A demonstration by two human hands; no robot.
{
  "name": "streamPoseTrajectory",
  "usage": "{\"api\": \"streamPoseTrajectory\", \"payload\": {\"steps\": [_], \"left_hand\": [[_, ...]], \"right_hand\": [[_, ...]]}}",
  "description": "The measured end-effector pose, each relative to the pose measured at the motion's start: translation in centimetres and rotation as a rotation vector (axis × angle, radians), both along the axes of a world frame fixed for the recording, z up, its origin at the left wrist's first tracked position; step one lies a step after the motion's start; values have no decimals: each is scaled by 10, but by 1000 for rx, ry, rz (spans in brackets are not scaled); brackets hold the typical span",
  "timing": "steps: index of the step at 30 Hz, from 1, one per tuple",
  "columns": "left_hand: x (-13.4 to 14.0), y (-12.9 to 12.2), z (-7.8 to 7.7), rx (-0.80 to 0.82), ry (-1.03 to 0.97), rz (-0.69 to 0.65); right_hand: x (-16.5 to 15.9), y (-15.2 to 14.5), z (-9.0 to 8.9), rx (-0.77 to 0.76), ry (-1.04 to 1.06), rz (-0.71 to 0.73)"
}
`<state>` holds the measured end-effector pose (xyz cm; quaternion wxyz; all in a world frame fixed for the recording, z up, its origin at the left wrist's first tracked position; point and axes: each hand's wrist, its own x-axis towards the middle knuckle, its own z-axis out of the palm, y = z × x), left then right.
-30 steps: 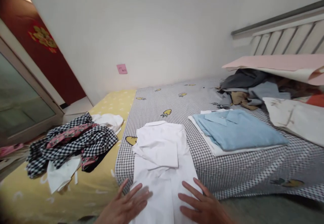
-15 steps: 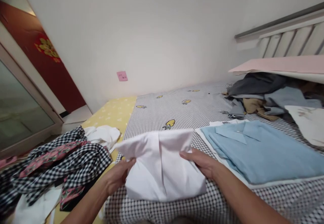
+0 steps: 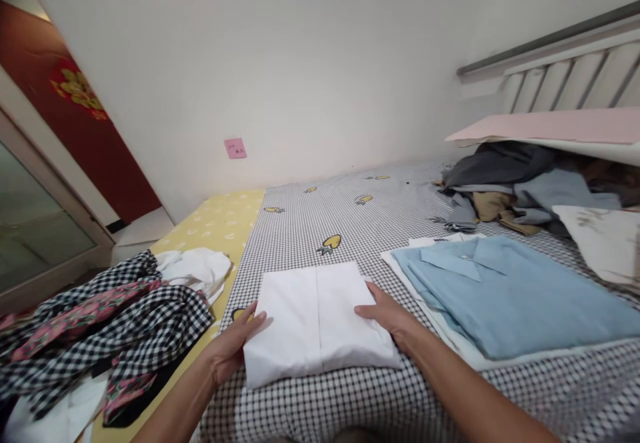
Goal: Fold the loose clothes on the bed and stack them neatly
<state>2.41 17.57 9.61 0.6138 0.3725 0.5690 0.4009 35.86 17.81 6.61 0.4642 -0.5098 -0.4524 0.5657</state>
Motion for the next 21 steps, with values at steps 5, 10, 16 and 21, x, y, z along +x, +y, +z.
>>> {"api": "streamPoseTrajectory", "payload": {"steps": [5, 10, 16, 21], "left_hand": [[29, 0, -19, 241, 483, 184], [41, -20, 10, 469, 977, 91], [94, -37, 87, 1088, 1431, 231], [102, -28, 5, 971, 1522, -115]], "right_hand": [[-8, 4, -3, 271, -1015, -149], [3, -10, 26, 195, -1380, -255], [-53, -37, 77, 650, -1404, -533], [-87, -37, 14, 564, -1405, -175]]}}
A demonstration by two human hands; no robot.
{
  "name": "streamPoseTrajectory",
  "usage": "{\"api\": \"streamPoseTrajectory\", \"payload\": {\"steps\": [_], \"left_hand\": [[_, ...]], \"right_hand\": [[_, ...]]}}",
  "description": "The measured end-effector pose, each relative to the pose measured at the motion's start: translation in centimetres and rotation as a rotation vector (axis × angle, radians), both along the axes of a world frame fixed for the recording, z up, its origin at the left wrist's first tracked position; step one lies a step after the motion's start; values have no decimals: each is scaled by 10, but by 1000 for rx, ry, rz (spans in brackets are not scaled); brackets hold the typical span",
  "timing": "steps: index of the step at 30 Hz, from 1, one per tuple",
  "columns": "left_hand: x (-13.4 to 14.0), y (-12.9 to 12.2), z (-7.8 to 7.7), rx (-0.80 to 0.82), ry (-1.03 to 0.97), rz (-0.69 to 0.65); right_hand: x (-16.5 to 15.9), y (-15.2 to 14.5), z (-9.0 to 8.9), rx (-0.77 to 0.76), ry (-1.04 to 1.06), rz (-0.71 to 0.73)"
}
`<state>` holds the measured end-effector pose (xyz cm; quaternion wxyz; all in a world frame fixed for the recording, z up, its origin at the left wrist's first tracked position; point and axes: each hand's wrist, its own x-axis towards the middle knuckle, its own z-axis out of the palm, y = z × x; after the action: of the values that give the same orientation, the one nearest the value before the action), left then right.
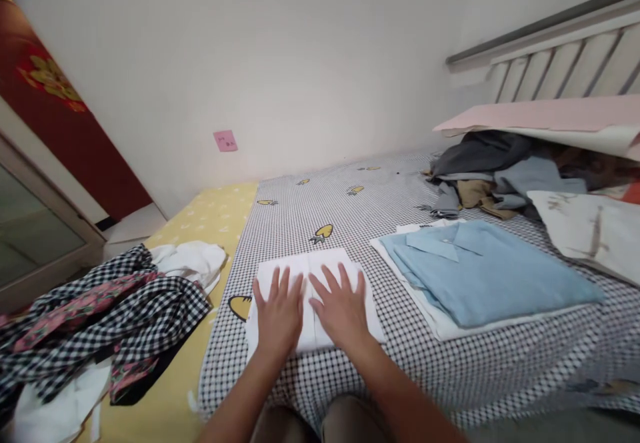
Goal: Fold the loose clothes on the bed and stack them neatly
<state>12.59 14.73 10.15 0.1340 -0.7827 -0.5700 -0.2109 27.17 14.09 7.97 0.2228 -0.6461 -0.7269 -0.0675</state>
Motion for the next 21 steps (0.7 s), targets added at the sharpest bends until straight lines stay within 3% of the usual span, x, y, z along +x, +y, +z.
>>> {"api": "streamPoseTrajectory", "payload": {"steps": [3, 6, 11, 13, 16, 18, 21], "left_hand": [[-16, 4, -52, -217, 12, 130], [-22, 7, -63, -295, 28, 181], [-22, 12, -51, -425, -18, 168], [-32, 19, -47, -491, -122, 124], [-57, 34, -28, -416, -336, 150], [-71, 43, -8, -260, -375, 243], [-77, 55, 12, -89, -265, 302]], "right_hand": [[6, 5, -42, -200, 31, -38], [11, 8, -50, -250, 73, -28], [7, 6, -38, -268, 80, -48], [10, 9, -31, -348, 94, -45], [19, 22, -8, -481, 156, -72], [21, 34, 16, -403, 181, -122], [12, 53, 44, -127, 179, -194]]}}
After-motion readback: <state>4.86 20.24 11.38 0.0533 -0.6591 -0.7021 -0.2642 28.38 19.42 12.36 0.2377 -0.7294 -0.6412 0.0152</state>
